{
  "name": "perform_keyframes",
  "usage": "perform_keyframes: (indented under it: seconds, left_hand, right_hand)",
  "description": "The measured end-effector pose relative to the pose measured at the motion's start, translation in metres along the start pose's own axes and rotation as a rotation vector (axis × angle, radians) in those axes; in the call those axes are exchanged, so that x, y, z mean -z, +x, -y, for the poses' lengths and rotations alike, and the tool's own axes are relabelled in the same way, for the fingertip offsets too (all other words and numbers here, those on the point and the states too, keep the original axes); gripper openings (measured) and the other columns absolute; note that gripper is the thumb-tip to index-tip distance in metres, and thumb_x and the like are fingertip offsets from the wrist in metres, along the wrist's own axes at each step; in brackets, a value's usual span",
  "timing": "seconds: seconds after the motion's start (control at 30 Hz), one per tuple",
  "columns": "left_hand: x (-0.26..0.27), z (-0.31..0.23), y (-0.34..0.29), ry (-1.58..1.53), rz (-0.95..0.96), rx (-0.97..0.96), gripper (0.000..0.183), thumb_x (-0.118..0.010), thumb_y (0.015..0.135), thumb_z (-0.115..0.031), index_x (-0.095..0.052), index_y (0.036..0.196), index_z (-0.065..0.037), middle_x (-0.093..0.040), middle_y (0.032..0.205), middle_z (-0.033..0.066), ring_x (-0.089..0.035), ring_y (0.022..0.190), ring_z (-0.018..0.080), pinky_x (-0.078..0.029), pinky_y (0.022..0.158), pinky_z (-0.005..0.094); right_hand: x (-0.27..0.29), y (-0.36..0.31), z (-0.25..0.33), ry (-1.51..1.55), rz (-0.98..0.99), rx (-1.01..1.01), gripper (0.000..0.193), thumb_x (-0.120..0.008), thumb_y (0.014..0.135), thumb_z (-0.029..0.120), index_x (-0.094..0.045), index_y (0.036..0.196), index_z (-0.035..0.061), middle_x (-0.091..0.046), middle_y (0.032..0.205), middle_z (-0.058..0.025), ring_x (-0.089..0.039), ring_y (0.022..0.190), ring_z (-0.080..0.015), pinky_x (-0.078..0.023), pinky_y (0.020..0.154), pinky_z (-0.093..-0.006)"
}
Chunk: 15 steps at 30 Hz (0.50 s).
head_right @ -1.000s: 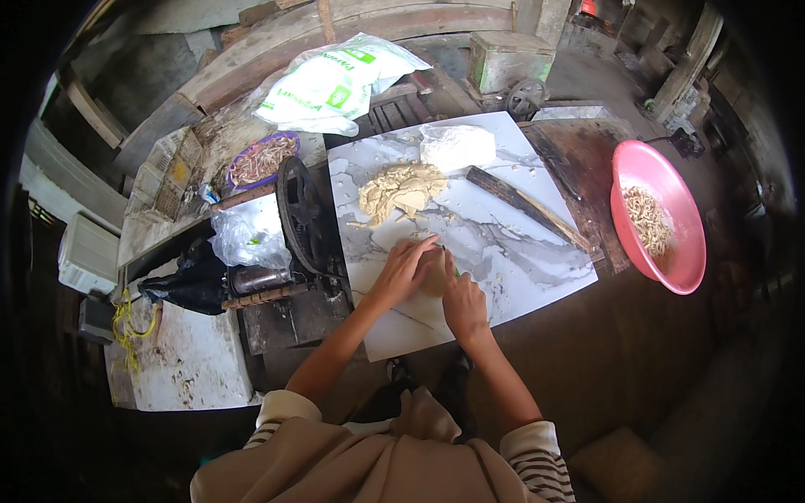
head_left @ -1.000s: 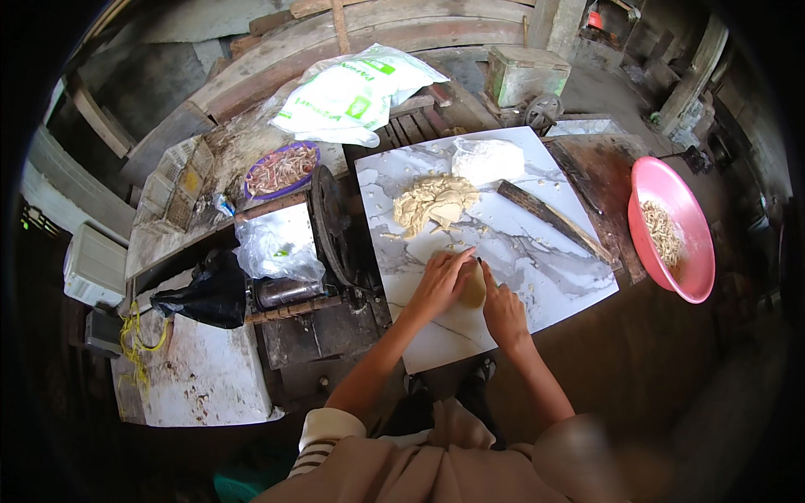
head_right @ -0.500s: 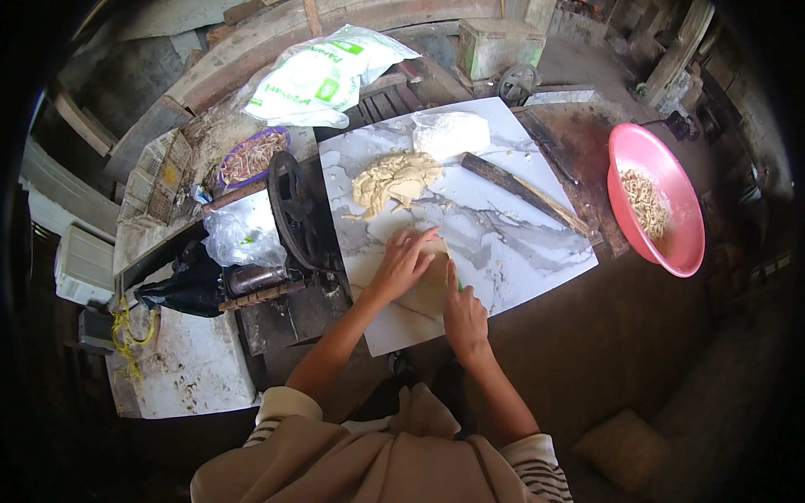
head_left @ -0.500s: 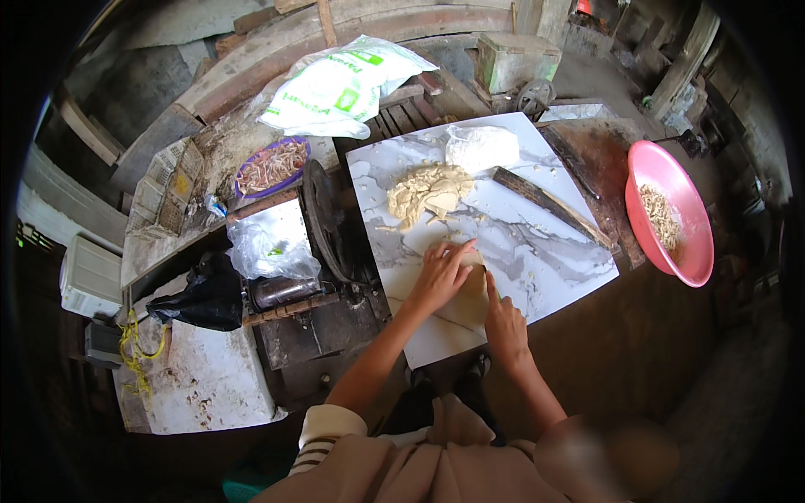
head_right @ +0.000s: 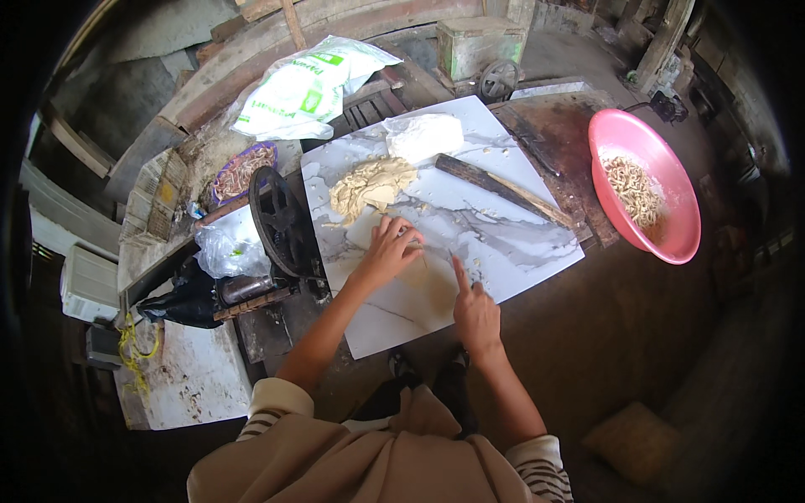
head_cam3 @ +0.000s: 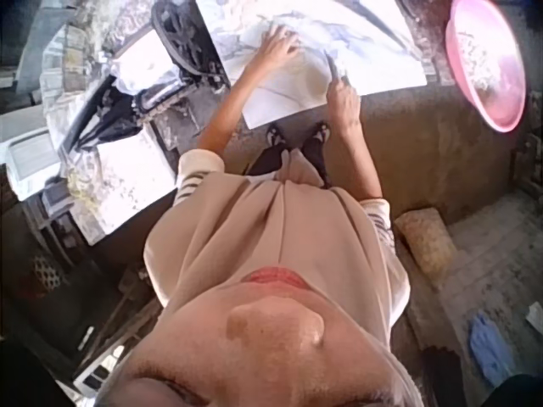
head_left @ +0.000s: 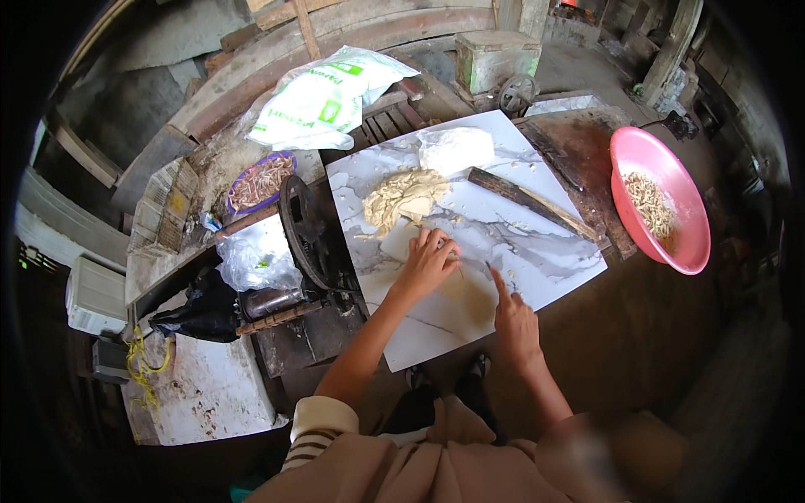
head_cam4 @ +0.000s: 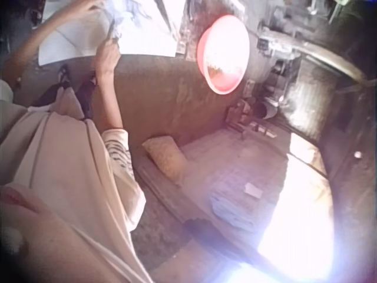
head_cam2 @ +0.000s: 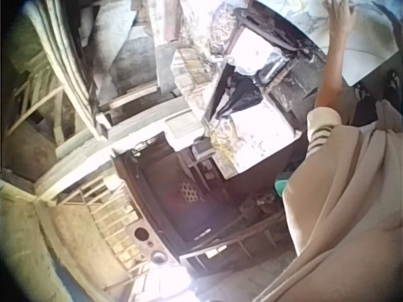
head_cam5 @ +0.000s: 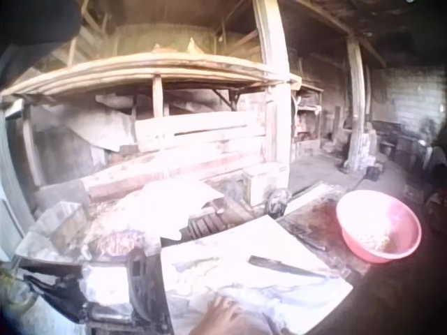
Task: The person prepares noodles by hand and with a manual noodle-cutting tool. First, the person kneads dough on a marble surface and rolls it into a log using a wooden rolling pin. The person then cuts small pieces of dough with a knife, flattens them, and passes them through a hand-cranked noodle machine held over a large bowl to produce individual noodles.
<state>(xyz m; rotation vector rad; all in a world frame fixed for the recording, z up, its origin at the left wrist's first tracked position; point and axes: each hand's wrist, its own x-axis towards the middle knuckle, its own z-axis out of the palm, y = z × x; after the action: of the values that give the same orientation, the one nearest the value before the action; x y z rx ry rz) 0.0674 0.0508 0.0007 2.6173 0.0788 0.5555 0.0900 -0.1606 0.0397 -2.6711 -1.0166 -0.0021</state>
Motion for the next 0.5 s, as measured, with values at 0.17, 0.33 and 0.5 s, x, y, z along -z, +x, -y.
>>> perform_keyframes:
  seconds: [0.17, 0.33, 0.5]
  left_hand:
    - [0.007, -0.002, 0.020, 0.044, 0.094, -0.046, 0.019, -0.070, 0.070, -0.019, -0.058, 0.084, -0.014, -0.048, 0.101, 0.0018, -0.040, 0.102, 0.0243, -0.033, 0.083, 0.0400]
    - [0.008, 0.006, 0.030, 0.061, 0.163, -0.076, 0.017, -0.071, 0.070, -0.021, -0.059, 0.078, -0.013, -0.051, 0.096, 0.0008, -0.041, 0.101, 0.0224, -0.035, 0.085, 0.0382]
    - [0.019, 0.013, 0.044, -0.056, -0.140, -0.049, 0.013, -0.070, 0.071, -0.016, -0.057, 0.073, -0.014, -0.060, 0.080, -0.0015, -0.051, 0.084, 0.0199, -0.038, 0.080, 0.0354]
  right_hand:
    - [-0.018, 0.048, -0.029, 0.052, -0.101, 0.017, 0.064, -0.047, 0.079, 0.003, -0.031, 0.138, 0.0223, -0.058, 0.073, -0.0181, -0.060, 0.057, -0.0345, -0.050, 0.051, -0.0443]
    - [-0.037, 0.074, -0.035, 0.092, -0.094, 0.041, 0.064, -0.049, 0.079, 0.005, -0.033, 0.138, 0.0224, -0.060, 0.073, -0.0176, -0.061, 0.058, -0.0348, -0.050, 0.051, -0.0450]
    - [-0.041, 0.086, -0.040, 0.186, -0.082, 0.000, 0.060, -0.048, 0.082, 0.007, -0.033, 0.138, 0.0215, -0.062, 0.075, -0.0188, -0.060, 0.056, -0.0360, -0.049, 0.050, -0.0475]
